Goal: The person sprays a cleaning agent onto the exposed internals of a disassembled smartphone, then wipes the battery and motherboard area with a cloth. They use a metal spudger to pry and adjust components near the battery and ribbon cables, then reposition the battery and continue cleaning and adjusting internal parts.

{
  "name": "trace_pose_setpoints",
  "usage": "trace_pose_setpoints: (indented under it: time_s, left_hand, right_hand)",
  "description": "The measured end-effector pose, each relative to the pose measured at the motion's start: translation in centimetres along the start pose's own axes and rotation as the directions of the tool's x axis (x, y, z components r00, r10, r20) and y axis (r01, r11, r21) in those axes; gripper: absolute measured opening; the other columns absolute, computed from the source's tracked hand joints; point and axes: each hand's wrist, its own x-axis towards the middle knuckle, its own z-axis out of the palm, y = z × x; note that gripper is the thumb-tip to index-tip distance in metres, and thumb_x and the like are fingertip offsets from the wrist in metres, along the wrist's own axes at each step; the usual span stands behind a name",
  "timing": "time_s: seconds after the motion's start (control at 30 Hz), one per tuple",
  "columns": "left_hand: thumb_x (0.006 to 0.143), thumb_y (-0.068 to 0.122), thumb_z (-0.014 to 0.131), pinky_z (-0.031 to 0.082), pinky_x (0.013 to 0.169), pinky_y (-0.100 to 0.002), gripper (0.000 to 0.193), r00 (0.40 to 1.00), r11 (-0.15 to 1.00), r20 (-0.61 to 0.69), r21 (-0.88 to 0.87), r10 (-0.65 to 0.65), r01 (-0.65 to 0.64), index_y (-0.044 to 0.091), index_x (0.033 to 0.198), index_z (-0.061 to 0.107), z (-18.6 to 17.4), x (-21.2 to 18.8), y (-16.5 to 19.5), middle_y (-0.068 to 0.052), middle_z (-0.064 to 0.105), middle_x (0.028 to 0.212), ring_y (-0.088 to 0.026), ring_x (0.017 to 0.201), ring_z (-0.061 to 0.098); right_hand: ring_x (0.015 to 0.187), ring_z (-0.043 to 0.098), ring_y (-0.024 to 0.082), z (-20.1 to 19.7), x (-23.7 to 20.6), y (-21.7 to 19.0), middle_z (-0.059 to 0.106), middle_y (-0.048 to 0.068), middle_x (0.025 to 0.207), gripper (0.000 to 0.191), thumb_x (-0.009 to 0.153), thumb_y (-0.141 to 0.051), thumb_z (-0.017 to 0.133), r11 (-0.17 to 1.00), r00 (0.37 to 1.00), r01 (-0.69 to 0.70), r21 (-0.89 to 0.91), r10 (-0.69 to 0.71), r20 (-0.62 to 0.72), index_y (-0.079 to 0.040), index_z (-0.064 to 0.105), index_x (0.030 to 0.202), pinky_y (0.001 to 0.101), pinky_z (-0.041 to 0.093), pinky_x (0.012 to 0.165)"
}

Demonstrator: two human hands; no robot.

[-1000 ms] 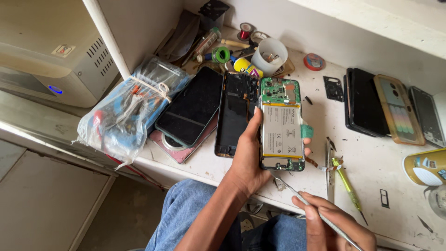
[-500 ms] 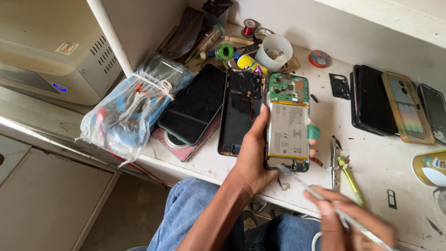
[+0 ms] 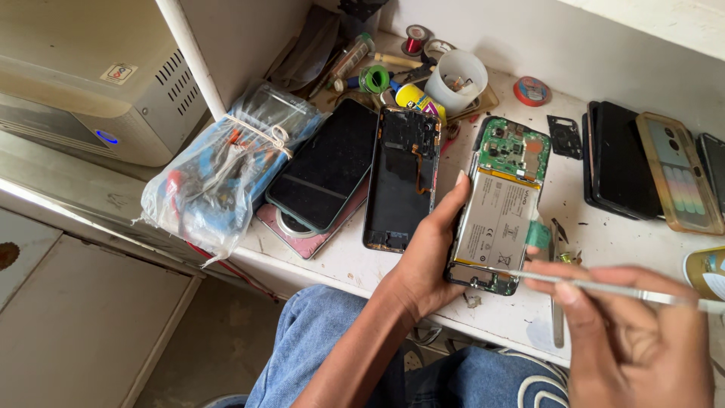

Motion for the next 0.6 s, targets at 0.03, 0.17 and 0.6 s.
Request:
trace_pose_setpoints:
  time_s: [0.03,0.17,0.6]
  left_hand:
    - [0.111,0.064,0.034,0.051,0.106,-0.044,0.076,1.0,1.0,-0.006,0.005,-0.013,0.013,0.004,0.156,0.045,0.0,0.0,0.0,-0.018,0.059,0.139,-0.029,0.12,0.063]
    - [0.109,0.064,0.036,0.05,0.105,-0.043,0.075,0.996,0.998,-0.07,0.023,-0.051,0.053,0.005,0.154,0.048,0.1,-0.1,0.1,-0.017,0.06,0.14,-0.027,0.121,0.063]
    - [0.114,0.062,0.035,0.053,0.103,-0.044,0.073,0.998,0.998,-0.02,-0.041,-0.057,0.056,0.003,0.157,0.045,-0.1,-0.2,-0.2,-0.019,0.062,0.136,-0.028,0.117,0.066]
  right_hand:
    - [0.101,0.075,0.032,-0.1,0.3,-0.1,0.071,0.032,0.105,0.025,0.1,0.003,0.053,1.0,1.0,-0.021,0.012,0.021,0.0,0.003,0.036,0.119,0.0375,0.059,0.093]
    - [0.099,0.075,0.029,-0.5,2.0,-0.2,0.072,0.03,0.106,0.027,0.1,0.001,0.055,0.996,0.994,-0.078,0.053,0.074,0.085,0.003,0.037,0.12,0.038,0.06,0.089]
    - [0.095,0.074,0.03,-1.2,3.7,1.6,0.072,0.029,0.107,0.026,0.101,0.0,0.056,0.968,0.975,-0.208,0.139,0.194,0.108,0.007,0.043,0.123,0.0379,0.06,0.089]
